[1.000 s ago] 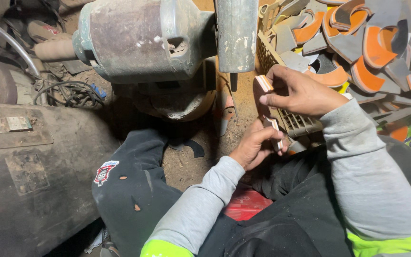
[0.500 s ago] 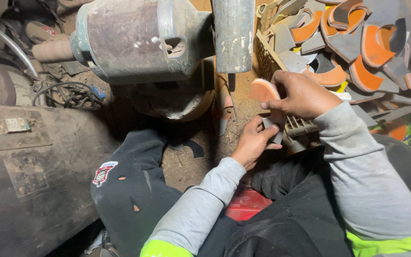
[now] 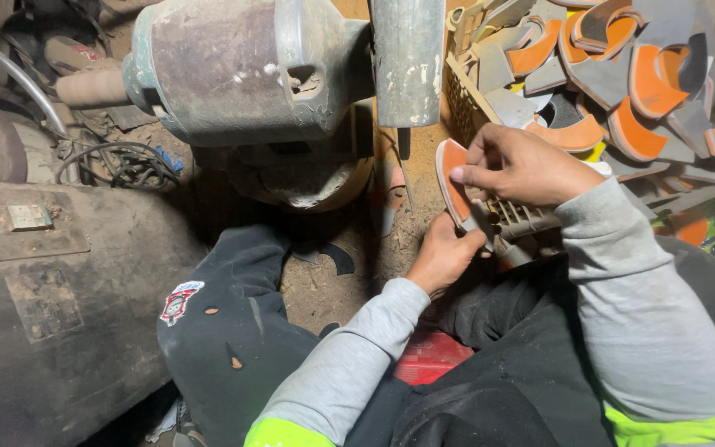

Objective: The person sits on the floor and uses a bench grinder to smooth the edges of multiple orange and grey sandal soles. They handle each sole one at a time, pressing it against the rotating wheel, then place the finished pieces into a nearby crate.

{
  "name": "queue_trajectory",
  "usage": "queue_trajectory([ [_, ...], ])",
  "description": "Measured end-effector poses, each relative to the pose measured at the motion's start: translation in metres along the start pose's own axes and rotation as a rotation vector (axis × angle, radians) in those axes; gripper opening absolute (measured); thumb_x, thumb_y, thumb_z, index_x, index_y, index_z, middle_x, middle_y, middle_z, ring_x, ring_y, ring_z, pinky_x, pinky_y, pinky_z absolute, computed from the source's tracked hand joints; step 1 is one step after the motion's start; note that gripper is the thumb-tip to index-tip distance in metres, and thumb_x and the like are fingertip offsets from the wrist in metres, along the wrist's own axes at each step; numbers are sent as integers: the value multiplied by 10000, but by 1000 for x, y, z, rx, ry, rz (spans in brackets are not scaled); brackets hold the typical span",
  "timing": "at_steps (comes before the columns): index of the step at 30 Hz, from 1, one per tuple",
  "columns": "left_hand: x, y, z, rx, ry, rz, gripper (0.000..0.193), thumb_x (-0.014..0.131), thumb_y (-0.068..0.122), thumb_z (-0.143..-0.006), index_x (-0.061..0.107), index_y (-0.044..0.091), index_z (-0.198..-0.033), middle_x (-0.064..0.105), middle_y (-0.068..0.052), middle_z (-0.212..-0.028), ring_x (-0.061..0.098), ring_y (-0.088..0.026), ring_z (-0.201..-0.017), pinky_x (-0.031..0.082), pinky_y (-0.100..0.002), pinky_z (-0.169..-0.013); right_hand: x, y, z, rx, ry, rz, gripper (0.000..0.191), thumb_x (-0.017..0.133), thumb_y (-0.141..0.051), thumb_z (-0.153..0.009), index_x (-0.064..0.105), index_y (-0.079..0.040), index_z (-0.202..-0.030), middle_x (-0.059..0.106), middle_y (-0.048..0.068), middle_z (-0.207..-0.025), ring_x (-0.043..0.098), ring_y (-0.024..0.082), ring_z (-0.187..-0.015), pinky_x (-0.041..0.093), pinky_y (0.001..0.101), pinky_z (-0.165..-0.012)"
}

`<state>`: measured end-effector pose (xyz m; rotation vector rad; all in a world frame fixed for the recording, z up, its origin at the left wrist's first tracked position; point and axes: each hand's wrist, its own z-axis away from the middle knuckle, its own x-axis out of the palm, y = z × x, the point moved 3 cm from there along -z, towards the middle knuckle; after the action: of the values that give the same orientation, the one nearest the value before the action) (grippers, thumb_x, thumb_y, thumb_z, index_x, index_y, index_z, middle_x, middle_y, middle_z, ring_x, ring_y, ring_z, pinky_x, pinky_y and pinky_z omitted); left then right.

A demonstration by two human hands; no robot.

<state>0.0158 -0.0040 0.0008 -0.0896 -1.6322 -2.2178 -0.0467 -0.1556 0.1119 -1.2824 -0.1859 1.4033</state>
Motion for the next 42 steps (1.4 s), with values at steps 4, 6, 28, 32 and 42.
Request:
queue_trajectory([
  [4,7,0,2,-113,-120,355,268,602,-36,-871,625,-71,-1136,691,-131,-1049,678,-211,-943,565,-342,-872,2,0,3,42,-96,55,475,716,-429,-916,657,-22,-1153,773,129,-951,728,206,-873,557,318,-785],
  [6,9,-1,2,-161,-191,519,285,596,-48,-900,620,-54,-1184,676,-141,-1114,671,-220,-1011,555,-346,-939,6,-4,4,-73,-107,-52,522,715,-432,-902,654,-26,-1224,767,108,-1021,720,193,-930,554,314,-824],
  [28,37,-26,-52,-120,-202,926,381,630,166,-1066,558,13,-1407,641,-142,-1339,631,-248,-1187,525,-430,-1032,7,-61,6,-317,399,600,312,664,-64,-816,632,-71,-1126,664,123,-976,654,373,-953,519,510,-712],
  [32,38,-28,-57,-113,-220,914,396,650,171,-1055,563,-4,-1399,649,-151,-1329,639,-253,-1180,534,-427,-1022,6,-64,3,-280,429,636,210,639,-80,-846,638,-59,-1055,684,112,-1018,662,369,-979,532,510,-704],
  [42,33,-13,-52,-129,-200,911,376,649,158,-1041,568,3,-1374,648,-145,-1310,647,-245,-1156,545,-422,-1000,7,-58,-7,-317,423,563,249,684,-40,-781,623,-8,-1021,681,171,-996,648,418,-959,520,522,-767],
])
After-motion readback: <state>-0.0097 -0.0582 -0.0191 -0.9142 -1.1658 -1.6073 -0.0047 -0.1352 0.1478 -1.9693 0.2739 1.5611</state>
